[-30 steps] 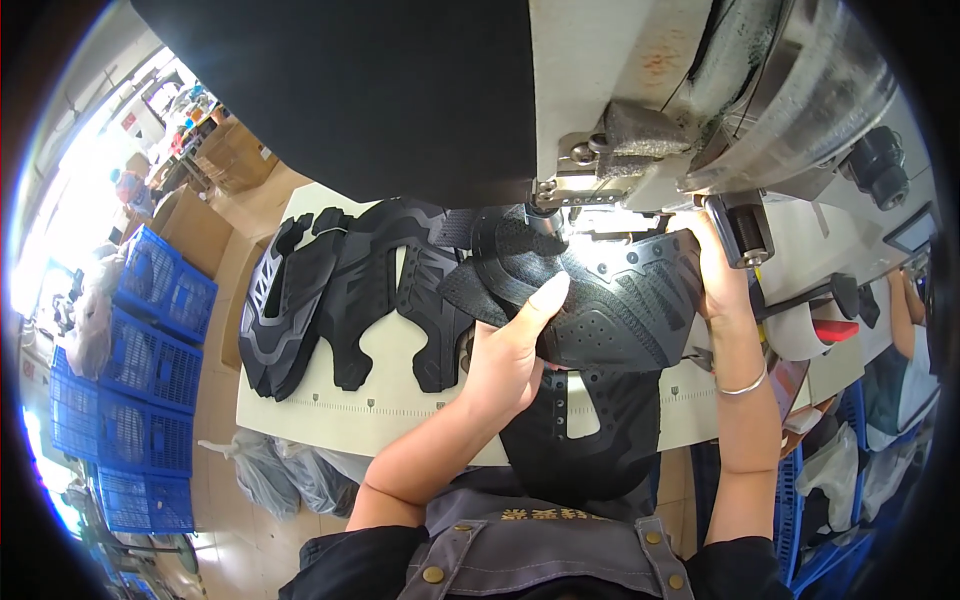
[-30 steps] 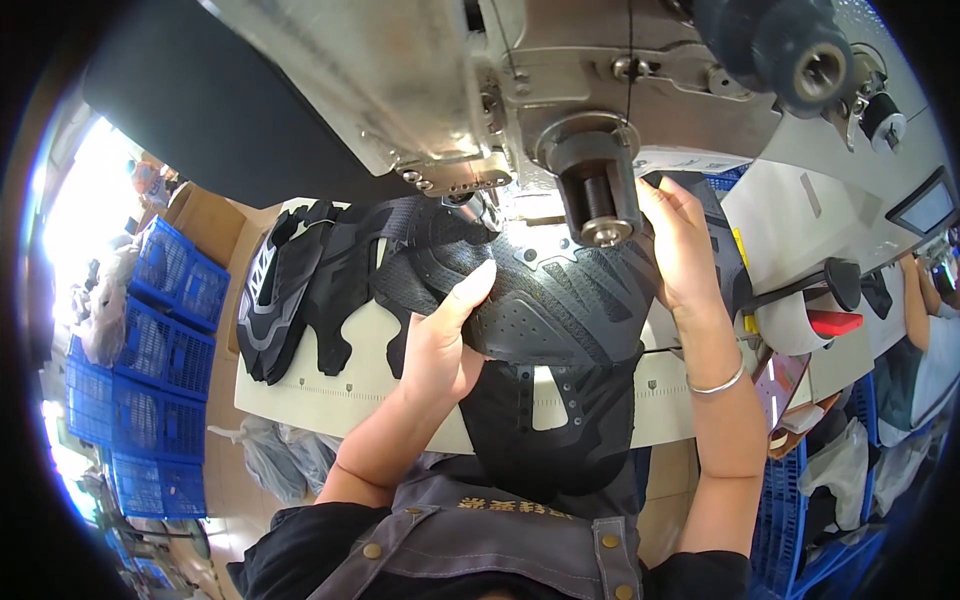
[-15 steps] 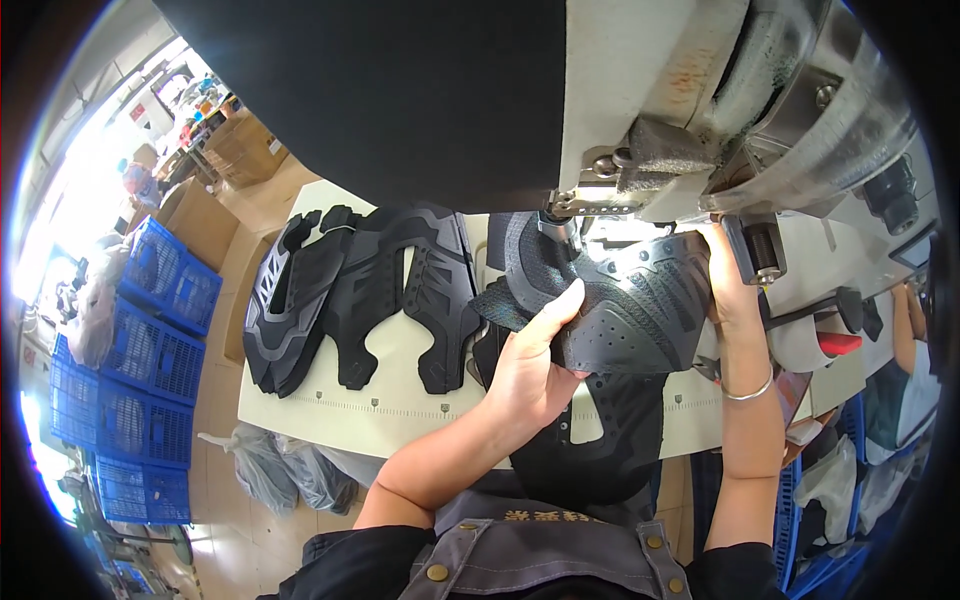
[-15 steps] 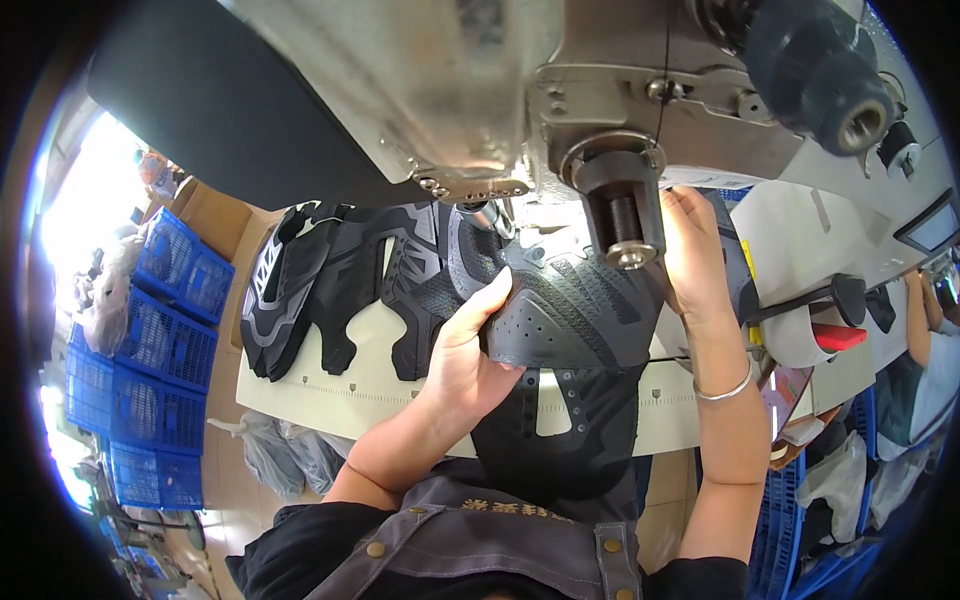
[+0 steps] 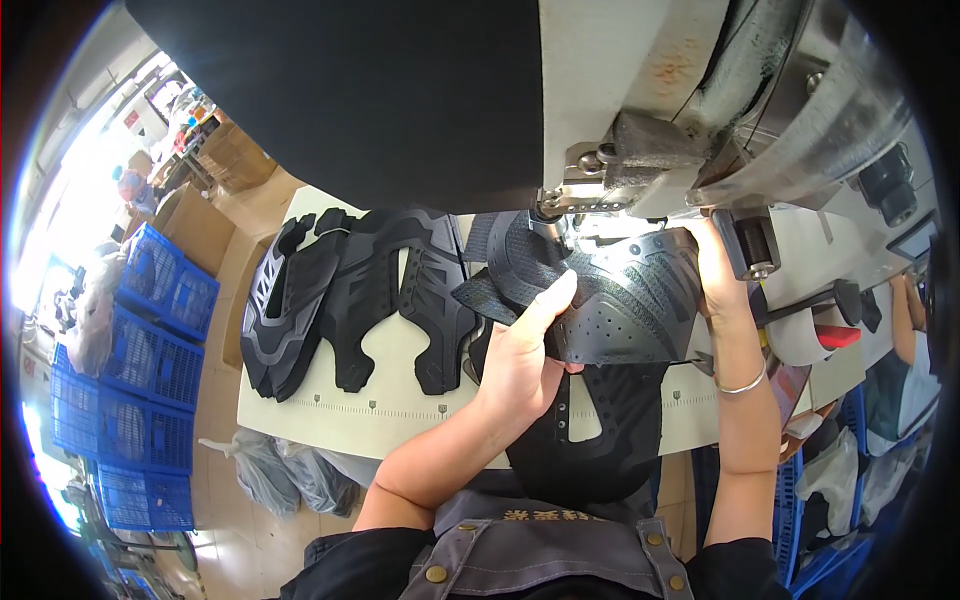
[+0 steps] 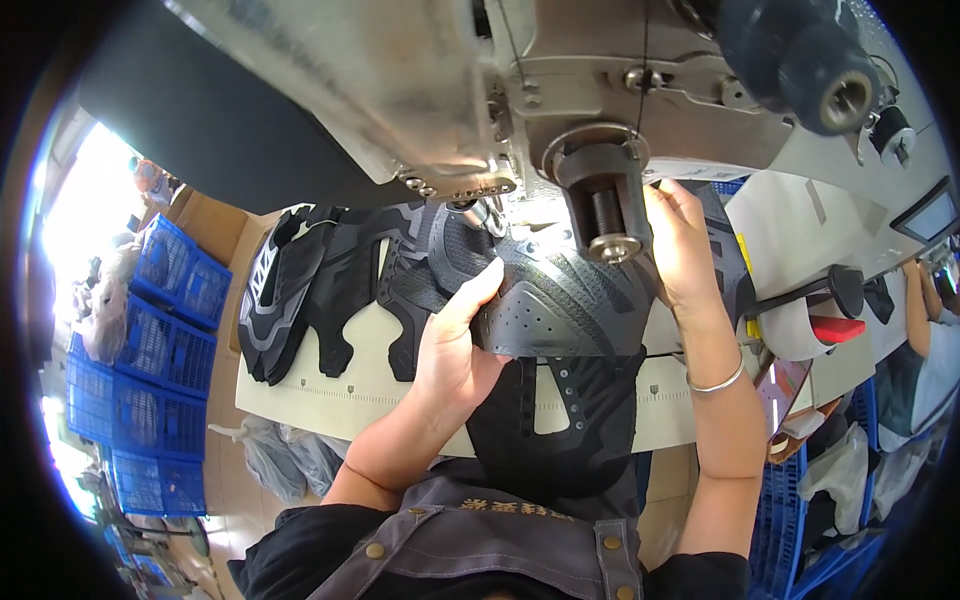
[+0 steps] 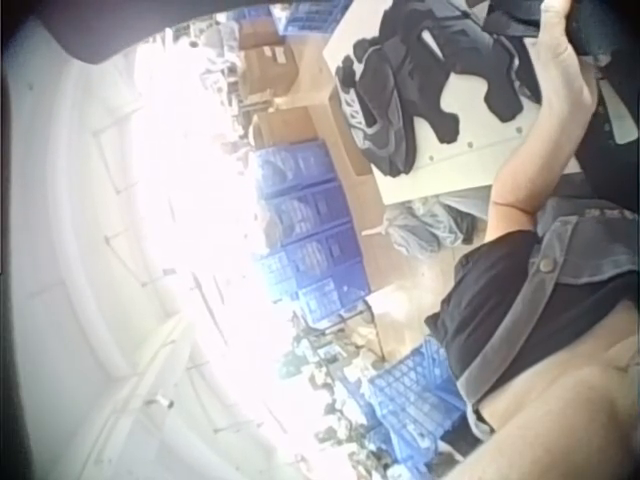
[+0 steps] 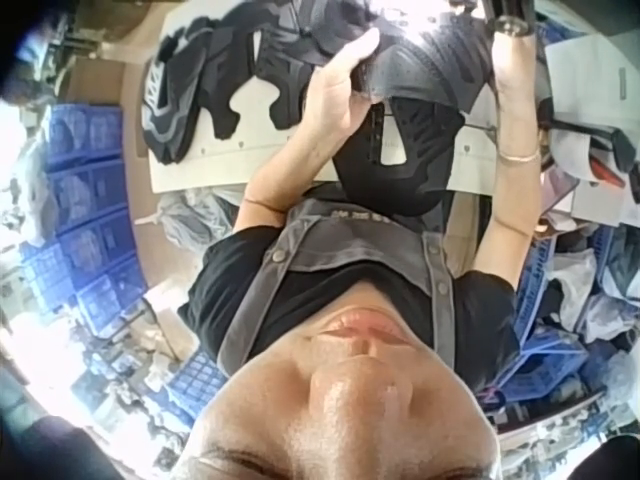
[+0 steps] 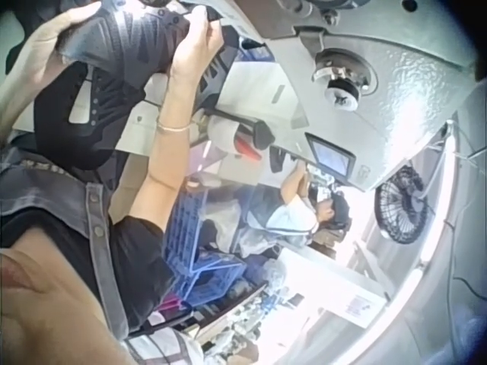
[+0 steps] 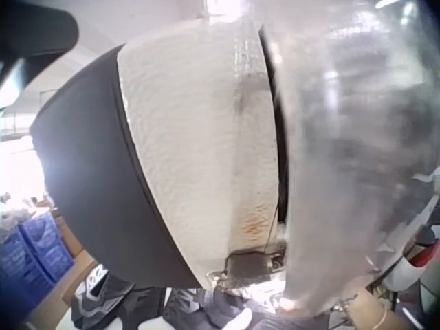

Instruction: Stitching black shoe components together using an industrial sewing machine.

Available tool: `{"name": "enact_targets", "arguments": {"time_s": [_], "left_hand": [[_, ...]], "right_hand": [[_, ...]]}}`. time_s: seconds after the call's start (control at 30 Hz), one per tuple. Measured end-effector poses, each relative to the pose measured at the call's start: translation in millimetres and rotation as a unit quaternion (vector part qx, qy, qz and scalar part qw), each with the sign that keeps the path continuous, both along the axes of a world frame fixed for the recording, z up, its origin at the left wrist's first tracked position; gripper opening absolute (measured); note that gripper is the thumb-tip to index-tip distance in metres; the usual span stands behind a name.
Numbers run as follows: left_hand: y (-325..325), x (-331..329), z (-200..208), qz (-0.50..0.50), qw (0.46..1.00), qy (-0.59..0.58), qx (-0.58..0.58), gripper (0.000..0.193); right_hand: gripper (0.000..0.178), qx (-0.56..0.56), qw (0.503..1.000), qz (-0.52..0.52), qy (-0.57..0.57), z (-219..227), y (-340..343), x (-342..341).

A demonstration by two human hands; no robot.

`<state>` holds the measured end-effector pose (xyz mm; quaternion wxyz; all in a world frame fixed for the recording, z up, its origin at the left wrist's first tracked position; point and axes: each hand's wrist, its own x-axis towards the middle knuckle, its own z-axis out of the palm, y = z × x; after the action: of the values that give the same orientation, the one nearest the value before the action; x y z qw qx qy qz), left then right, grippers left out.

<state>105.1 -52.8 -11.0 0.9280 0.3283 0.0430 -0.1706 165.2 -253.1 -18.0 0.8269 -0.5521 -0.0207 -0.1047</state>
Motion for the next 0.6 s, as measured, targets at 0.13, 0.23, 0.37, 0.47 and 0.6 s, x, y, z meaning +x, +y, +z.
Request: {"name": "enact_targets", "arguments": {"time_s": [0.13,0.23,0.37,0.47,0.6], "left_hand": [[7,-1,8,0.014,0.994,-0.069,0.085,0.015],[1,3,5,0.09,0.984,-0.107,0.107,0.015],[3,7,5,0.088,0.975,-0.162,0.128,0.014],[8,13,2,0.085,0.967,-0.186,0.155,0.02],[9,16,3,0.067,0.959,-0.199,0.191,0.021]], "right_hand": [[0.016,0.0,1.0,0.026,-0.005,-4,-3,1],[0.016,-0.018,0.999,0.031,-0.014,-1,0,-1],[0.015,-0.048,0.998,0.013,-0.035,-2,-3,-1],[0.015,-0.061,0.997,0.01,-0.042,3,2,-4],[0.016,-0.051,0.998,0.004,-0.035,1,0,-4]]}}
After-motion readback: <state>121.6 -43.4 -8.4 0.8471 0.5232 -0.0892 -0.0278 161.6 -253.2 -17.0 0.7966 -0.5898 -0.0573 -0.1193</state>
